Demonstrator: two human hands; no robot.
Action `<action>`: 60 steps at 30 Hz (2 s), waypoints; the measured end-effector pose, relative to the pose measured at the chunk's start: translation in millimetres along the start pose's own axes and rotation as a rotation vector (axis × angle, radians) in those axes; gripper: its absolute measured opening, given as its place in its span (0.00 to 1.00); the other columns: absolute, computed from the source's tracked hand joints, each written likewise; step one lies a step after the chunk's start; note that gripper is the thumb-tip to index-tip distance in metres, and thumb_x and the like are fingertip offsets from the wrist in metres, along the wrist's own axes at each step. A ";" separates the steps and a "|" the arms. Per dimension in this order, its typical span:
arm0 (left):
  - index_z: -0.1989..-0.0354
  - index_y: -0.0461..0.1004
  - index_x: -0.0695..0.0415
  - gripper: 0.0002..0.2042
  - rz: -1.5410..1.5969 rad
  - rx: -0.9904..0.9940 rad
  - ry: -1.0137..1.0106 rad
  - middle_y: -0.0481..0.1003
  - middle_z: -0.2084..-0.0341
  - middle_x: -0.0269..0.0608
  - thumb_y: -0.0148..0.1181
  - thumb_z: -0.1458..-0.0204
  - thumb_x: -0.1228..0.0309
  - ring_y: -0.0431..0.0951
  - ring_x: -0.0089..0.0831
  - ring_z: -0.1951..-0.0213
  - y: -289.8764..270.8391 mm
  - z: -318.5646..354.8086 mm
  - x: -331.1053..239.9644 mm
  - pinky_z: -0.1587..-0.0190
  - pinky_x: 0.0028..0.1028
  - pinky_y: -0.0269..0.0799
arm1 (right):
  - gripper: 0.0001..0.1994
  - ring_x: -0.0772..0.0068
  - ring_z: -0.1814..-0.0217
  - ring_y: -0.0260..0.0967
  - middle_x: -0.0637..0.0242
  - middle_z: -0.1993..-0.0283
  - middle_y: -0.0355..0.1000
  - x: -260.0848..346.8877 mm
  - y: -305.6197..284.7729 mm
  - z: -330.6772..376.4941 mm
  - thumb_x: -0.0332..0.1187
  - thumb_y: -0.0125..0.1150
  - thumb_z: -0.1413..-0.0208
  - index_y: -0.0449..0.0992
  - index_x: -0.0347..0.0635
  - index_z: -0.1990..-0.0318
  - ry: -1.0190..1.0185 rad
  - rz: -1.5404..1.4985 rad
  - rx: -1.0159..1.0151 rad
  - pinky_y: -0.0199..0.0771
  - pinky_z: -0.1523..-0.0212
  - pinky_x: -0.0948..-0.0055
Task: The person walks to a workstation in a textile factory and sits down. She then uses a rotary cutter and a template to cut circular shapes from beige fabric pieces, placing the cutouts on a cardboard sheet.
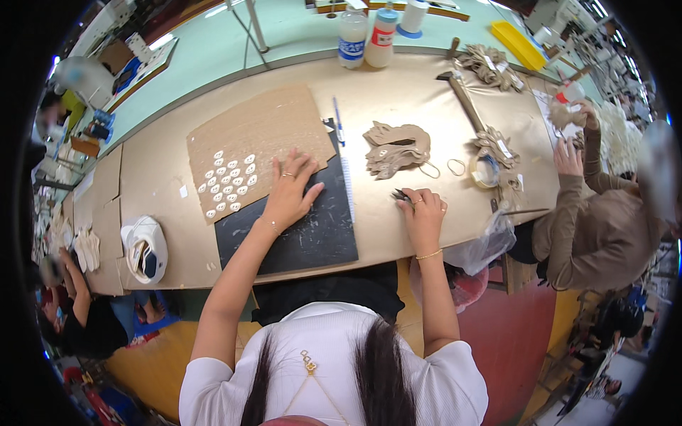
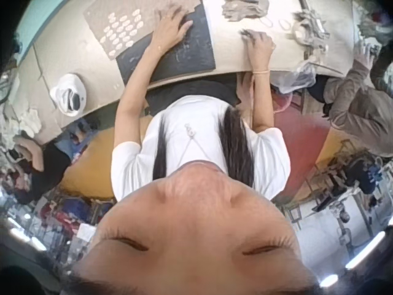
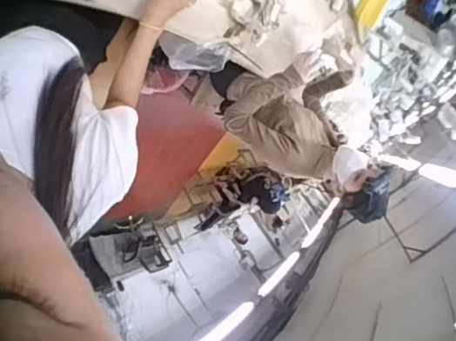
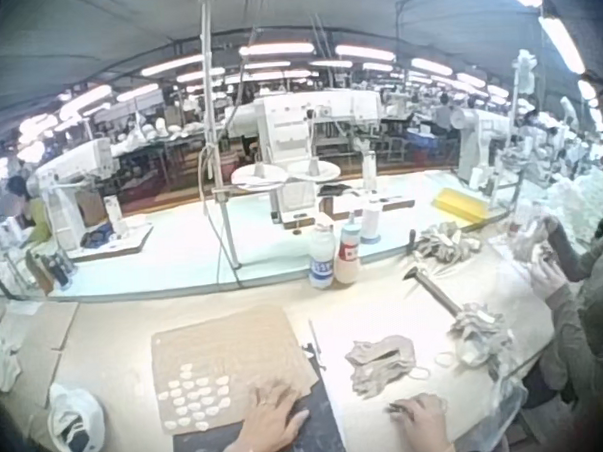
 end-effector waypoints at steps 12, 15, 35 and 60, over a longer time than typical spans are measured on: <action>0.34 0.64 0.55 0.30 0.032 -0.181 -0.006 0.48 0.29 0.57 0.58 0.42 0.55 0.45 0.55 0.27 2.9 12.5 -30.2 0.29 0.56 0.40 | 0.11 0.59 0.47 0.66 0.63 0.53 0.72 -4.4 -19.3 -47.0 0.31 0.65 0.45 0.81 0.48 0.53 -0.046 -0.045 -0.274 0.63 0.45 0.59; 0.35 0.65 0.52 0.28 -0.083 -0.018 0.044 0.54 0.31 0.56 0.57 0.42 0.53 0.49 0.51 0.27 12.3 35.4 -48.6 0.29 0.55 0.41 | 0.10 0.59 0.49 0.68 0.63 0.54 0.72 -4.9 -18.4 -81.6 0.30 0.65 0.46 0.82 0.49 0.55 -0.118 -0.044 -0.263 0.66 0.48 0.61; 0.32 0.59 0.60 0.39 -0.006 -0.632 -0.608 0.57 0.34 0.59 0.71 0.51 0.59 0.52 0.53 0.30 -82.2 138.9 66.0 0.32 0.46 0.52 | 0.14 0.55 0.60 0.67 0.57 0.65 0.69 -28.4 -16.3 -28.2 0.35 0.72 0.52 0.74 0.36 0.66 0.094 -0.040 0.238 0.68 0.57 0.60; 0.42 0.71 0.57 0.28 -0.072 -0.305 -0.208 0.63 0.38 0.58 0.64 0.47 0.54 0.60 0.54 0.35 -28.0 66.4 -22.7 0.34 0.49 0.56 | 0.08 0.73 0.58 0.69 0.74 0.64 0.70 250.6 63.4 -138.7 0.32 0.58 0.48 0.79 0.51 0.60 -1.435 0.297 0.211 0.66 0.48 0.70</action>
Point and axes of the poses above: each hand's wrist, its own z-axis away from the middle knuckle, its own y-axis out of the palm, x = y × z, the point moved 4 cm from there along -z, towards the middle knuckle
